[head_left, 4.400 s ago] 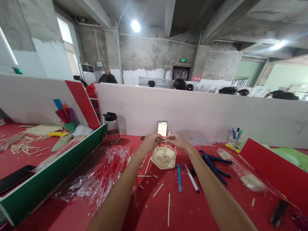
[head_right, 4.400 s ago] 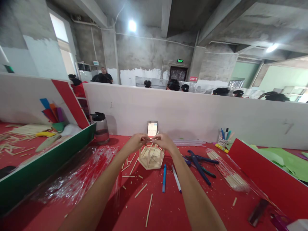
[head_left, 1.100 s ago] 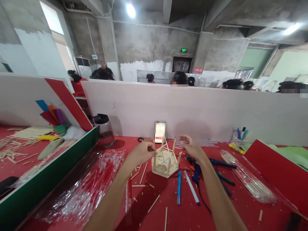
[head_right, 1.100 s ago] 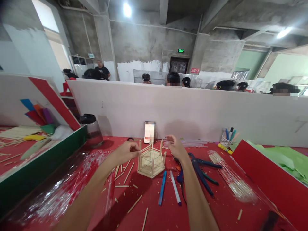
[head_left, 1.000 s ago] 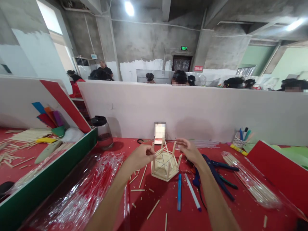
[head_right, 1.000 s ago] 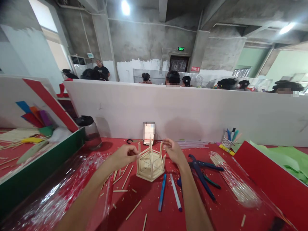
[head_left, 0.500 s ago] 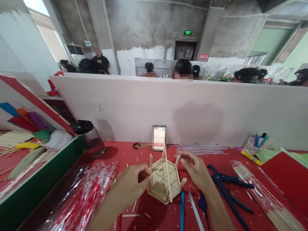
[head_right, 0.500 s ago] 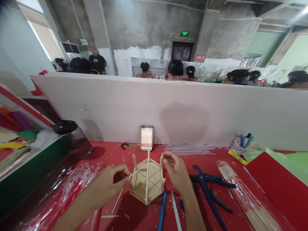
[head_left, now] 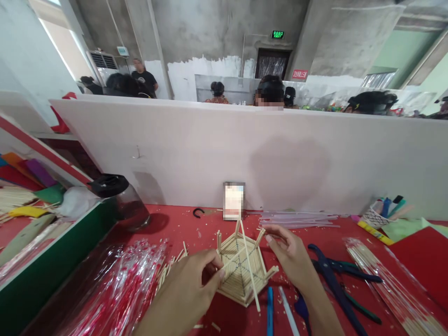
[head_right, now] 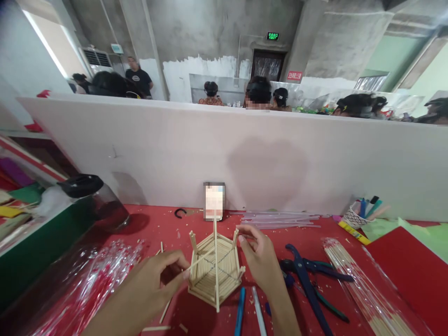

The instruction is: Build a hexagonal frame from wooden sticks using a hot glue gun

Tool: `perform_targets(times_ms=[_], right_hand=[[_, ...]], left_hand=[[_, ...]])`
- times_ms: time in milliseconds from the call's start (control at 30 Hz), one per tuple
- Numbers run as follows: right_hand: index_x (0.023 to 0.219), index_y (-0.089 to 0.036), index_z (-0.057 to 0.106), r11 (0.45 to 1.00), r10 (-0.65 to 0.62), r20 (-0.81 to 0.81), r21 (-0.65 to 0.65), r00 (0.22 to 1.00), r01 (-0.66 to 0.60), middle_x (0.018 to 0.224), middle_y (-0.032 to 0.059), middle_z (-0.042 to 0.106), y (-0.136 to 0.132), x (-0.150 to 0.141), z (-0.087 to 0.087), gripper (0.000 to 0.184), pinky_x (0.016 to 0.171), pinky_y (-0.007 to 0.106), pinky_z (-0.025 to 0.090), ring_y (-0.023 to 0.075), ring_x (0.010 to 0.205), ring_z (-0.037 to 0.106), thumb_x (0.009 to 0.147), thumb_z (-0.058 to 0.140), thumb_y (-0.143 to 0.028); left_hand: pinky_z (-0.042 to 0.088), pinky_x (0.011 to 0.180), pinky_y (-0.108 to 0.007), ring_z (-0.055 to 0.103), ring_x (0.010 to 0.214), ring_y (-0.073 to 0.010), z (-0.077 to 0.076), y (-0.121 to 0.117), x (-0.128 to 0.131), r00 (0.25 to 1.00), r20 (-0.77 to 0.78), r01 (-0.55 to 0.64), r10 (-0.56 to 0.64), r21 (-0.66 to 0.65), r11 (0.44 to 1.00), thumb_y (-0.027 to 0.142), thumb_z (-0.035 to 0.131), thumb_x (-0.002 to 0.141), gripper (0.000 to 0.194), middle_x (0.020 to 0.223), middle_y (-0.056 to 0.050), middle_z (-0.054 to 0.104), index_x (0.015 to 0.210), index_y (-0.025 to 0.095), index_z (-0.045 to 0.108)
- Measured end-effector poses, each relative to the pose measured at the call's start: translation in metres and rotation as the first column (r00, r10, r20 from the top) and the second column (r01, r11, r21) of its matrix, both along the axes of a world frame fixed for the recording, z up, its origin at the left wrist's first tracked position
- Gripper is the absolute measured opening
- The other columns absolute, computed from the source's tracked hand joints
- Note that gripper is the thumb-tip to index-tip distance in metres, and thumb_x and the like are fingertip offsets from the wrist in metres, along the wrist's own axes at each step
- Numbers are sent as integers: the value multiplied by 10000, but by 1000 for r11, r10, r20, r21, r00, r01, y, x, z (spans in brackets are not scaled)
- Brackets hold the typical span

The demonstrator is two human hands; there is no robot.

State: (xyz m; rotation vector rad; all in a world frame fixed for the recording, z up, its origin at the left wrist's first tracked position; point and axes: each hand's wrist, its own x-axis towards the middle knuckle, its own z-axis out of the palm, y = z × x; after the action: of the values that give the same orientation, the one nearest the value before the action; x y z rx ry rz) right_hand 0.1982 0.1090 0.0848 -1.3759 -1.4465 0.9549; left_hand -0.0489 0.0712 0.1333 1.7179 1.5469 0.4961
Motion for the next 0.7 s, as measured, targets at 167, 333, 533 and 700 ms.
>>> perform_targets(times_ms=[167, 333, 533, 700], right_hand=[[1094, -213, 680, 1000, -3, -19, 6, 1000, 4, 1148, 95, 700, 0, 0, -1, 304, 907, 347, 553, 249, 1108, 639, 857, 605, -389], [1048, -206, 679, 994, -76, 60, 78, 995, 71, 1111, 103, 710, -5, -2, 13, 280, 892, 349, 533, 254, 1060, 647, 883, 571, -405], [1060, -258, 711, 990, 127, 240, 24, 962, -137, 986, 48, 745, -15, -17, 42, 248, 776, 303, 521, 227, 909, 679, 899, 546, -352], [1045, -261, 697, 984, 178, 190, -32, 966, -175, 909, 35, 756, -13, -20, 42, 232, 764, 301, 520, 227, 881, 707, 888, 533, -308]], left_hand=[[423, 662, -304, 628, 711, -192, 0, -1, 1, 1000, 8, 7, -7, 0, 1000, 348, 558, 800, 148, 759, -17, 714, 754, 242, 651], [417, 653, -293, 633, 721, -191, -2, 0, -3, 999, 16, 30, -30, 2, 1000, 355, 535, 819, 169, 764, -11, 714, 775, 238, 649], [399, 620, -271, 607, 655, -169, 0, 1, -5, 999, 10, 42, -42, -2, 999, 373, 542, 828, 193, 698, 8, 693, 754, 229, 647], [400, 607, -269, 609, 649, -174, 0, 1, -3, 1000, 8, 27, -27, -2, 1000, 369, 550, 811, 188, 699, -4, 698, 751, 224, 654]])
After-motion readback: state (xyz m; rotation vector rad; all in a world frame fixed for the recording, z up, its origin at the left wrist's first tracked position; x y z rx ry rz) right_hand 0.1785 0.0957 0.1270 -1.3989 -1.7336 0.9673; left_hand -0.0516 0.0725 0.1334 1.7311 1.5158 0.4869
